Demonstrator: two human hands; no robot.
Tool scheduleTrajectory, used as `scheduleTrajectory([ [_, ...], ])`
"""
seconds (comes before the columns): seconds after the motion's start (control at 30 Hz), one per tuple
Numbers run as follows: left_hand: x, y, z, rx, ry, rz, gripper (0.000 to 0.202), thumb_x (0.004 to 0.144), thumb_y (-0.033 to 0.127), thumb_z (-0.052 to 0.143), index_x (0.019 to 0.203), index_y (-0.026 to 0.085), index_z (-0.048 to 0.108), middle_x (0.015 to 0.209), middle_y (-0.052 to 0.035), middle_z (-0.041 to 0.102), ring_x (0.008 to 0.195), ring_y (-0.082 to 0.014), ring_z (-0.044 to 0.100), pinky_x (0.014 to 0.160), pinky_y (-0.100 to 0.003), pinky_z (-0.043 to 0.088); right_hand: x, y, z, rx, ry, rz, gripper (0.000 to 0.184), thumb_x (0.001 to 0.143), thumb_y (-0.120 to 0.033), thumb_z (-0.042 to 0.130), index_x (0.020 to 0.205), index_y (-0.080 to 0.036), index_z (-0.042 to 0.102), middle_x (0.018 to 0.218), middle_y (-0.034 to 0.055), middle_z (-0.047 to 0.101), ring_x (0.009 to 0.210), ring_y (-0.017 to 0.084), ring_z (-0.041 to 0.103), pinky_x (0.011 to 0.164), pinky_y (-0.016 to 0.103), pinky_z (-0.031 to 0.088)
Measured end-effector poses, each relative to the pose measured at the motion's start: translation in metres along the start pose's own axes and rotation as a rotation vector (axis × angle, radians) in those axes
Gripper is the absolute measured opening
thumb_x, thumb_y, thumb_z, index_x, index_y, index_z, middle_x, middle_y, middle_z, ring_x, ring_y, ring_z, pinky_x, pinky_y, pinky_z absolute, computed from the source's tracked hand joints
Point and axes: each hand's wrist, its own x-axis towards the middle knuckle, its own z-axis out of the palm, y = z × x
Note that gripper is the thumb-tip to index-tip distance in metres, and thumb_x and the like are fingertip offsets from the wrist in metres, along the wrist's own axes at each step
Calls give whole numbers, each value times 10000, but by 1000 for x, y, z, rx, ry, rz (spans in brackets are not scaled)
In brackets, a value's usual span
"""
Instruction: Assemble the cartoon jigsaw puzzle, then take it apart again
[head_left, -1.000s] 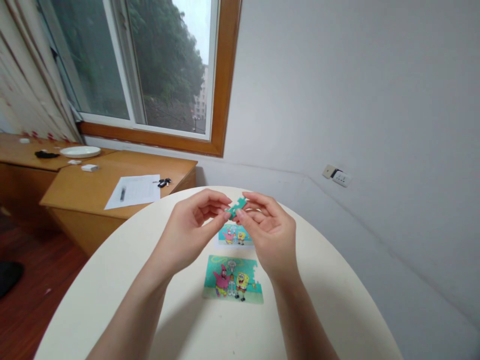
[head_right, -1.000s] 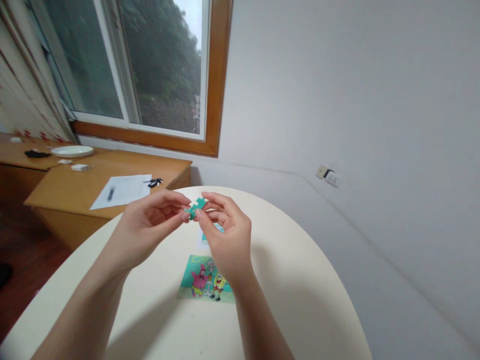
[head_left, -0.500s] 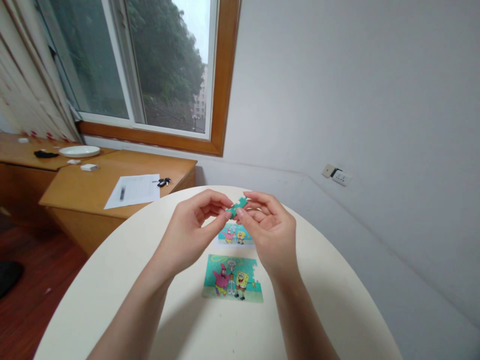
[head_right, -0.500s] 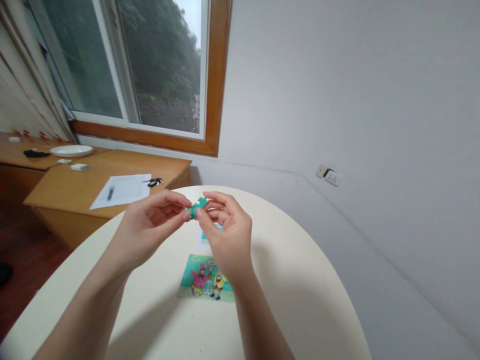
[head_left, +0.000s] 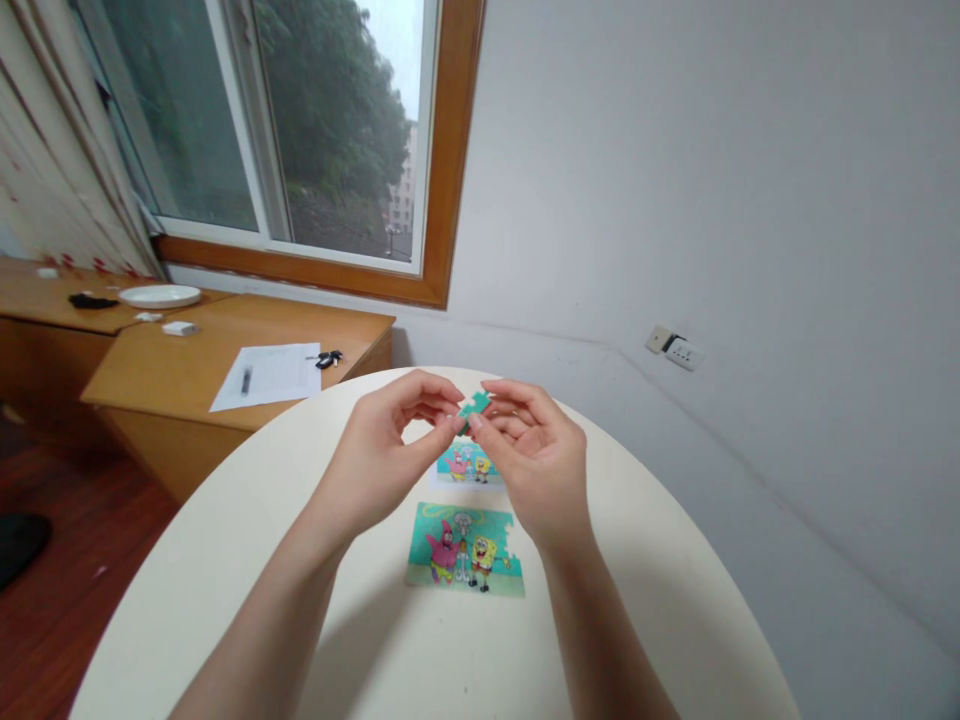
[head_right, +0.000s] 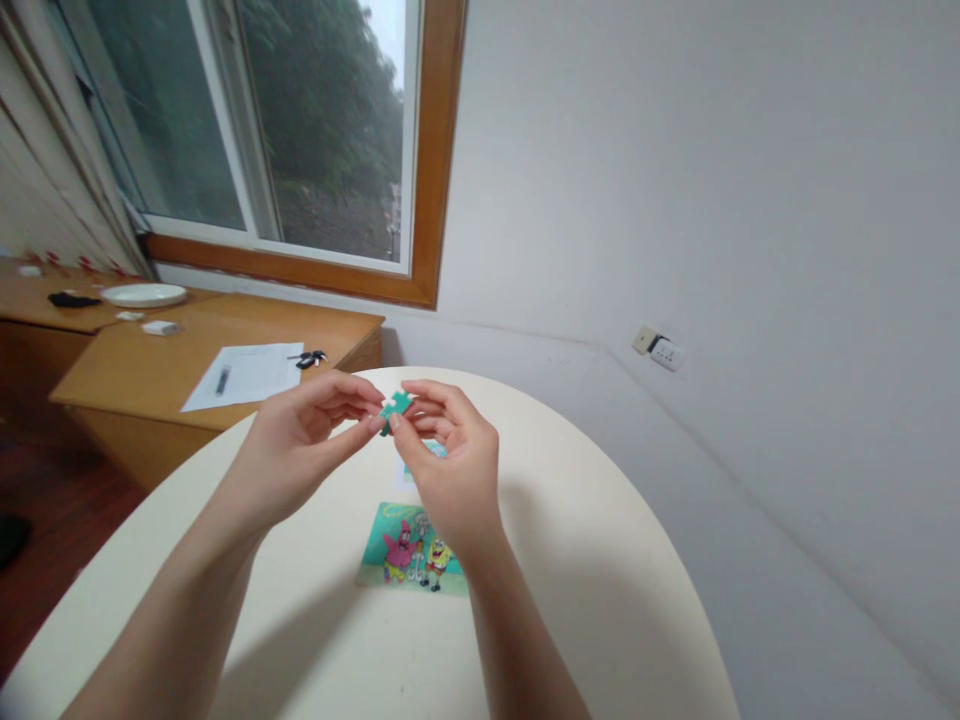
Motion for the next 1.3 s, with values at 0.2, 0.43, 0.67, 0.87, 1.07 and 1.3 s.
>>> scheduleTrajectory([
  [0.2,0,-2,-2,41,11,22,76,739,200,634,802,165,613,784,-25,642,747,-139,596,708,-258,492,-1,0,1,-26,-38,6,234,698,-242,665,925,-208,618,774,8,639,699,124,609,644,265,533],
  [0.43,0,-2,-1,45,83,12,75,720,224,647,752,169,606,755,-24,637,733,-147,590,697,-263,484,-2,-1,3,-35,-53,18,290,728,-244,641,1015,-223,607,795,14,642,731,135,616,675,283,534],
  [0.67,0,-2,0,9,152,21,110,716,238,661,745,170,579,745,-11,617,713,-130,578,681,-245,468,-1,1,2,-105,-74,14,69,742,-252,625,777,-194,634,754,18,660,717,137,615,691,284,509],
  [0.87,1,0,0,-10,152,-7,154,700,269,686,741,167,579,737,-11,612,720,-137,584,696,-256,475,-1,2,2,-143,-74,5,58,754,-245,612,747,-193,636,753,11,671,714,133,613,688,273,495],
  [1.07,0,-1,1,-2,133,-5,148,707,270,677,748,171,576,744,-18,617,740,-146,590,699,-268,484,0,1,0,-162,-63,-15,59,755,-248,609,744,-194,630,736,10,665,690,132,605,663,273,497],
  [1.3,1,-1,1,-27,124,-15,162,690,280,694,740,172,584,748,-18,625,735,-146,598,704,-267,489,0,-1,-1,-184,-60,-19,70,756,-246,597,720,-192,621,714,5,657,668,126,596,653,268,493],
])
